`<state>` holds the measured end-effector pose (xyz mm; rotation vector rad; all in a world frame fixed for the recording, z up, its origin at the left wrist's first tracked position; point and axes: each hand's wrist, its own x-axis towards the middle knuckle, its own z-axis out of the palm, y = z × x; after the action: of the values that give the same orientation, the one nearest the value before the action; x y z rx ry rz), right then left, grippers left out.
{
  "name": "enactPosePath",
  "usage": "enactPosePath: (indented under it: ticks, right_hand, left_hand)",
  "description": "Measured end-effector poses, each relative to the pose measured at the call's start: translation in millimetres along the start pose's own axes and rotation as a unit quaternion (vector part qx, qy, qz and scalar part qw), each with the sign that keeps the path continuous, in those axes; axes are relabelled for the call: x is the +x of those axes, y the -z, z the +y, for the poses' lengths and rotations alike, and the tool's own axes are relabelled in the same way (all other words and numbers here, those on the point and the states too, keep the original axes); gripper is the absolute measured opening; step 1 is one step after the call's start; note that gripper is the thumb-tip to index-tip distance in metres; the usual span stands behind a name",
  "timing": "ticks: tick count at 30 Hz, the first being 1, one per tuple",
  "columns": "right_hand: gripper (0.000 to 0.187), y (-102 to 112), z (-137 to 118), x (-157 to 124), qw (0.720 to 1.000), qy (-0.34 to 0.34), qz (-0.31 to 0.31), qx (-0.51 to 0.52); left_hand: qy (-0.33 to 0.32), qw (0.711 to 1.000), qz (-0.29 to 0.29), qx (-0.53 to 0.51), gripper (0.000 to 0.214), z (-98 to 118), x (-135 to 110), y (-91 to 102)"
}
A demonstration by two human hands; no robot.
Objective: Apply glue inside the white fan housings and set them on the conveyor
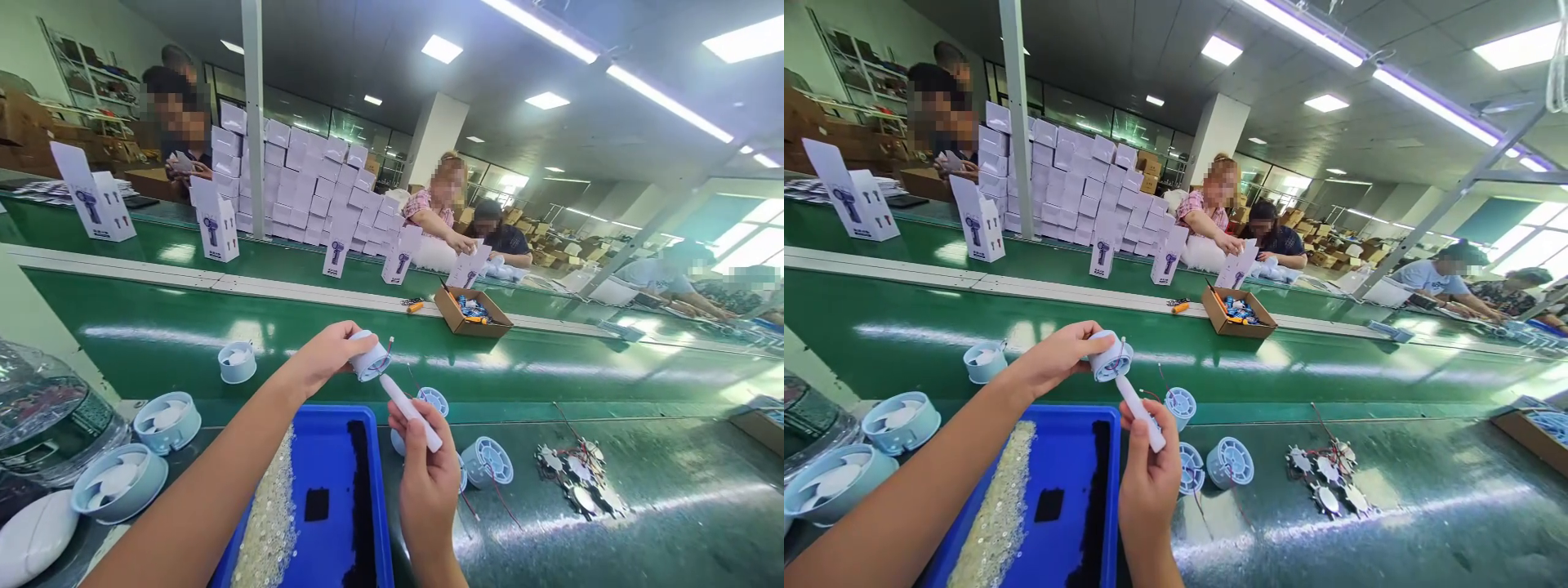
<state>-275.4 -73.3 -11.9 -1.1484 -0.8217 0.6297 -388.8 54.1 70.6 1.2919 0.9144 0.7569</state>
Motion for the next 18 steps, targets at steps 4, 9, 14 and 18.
enactPosePath:
  ticks: [4,9,14,18]
  right_hand:
    - [0.032,0.8,3.2,1.1,0.999,0.019,-0.002,-0.037]
    - [0.035,-1.1,3.8,1.0,0.984,0.032,-0.083,-0.155]
    - [0.039,-11.6,-0.4,-14.5,0.981,0.014,-0.162,-0.109]
    - [0.041,-16.2,-3.1,-21.5,0.988,-0.017,-0.148,-0.05]
  left_hand:
    - [0.001,1.0,-0.017,0.005,0.035,2.7,-2.5,-3.5]
    - [-0.08,0.989,0.11,0.058,0.03,6.0,-10.9,-25.4]
    - [-0.21,0.941,0.252,0.086,0.046,-0.9,-17.3,-50.4]
    - [-0.179,0.966,0.184,-0.018,0.041,-8.9,-21.0,-56.6]
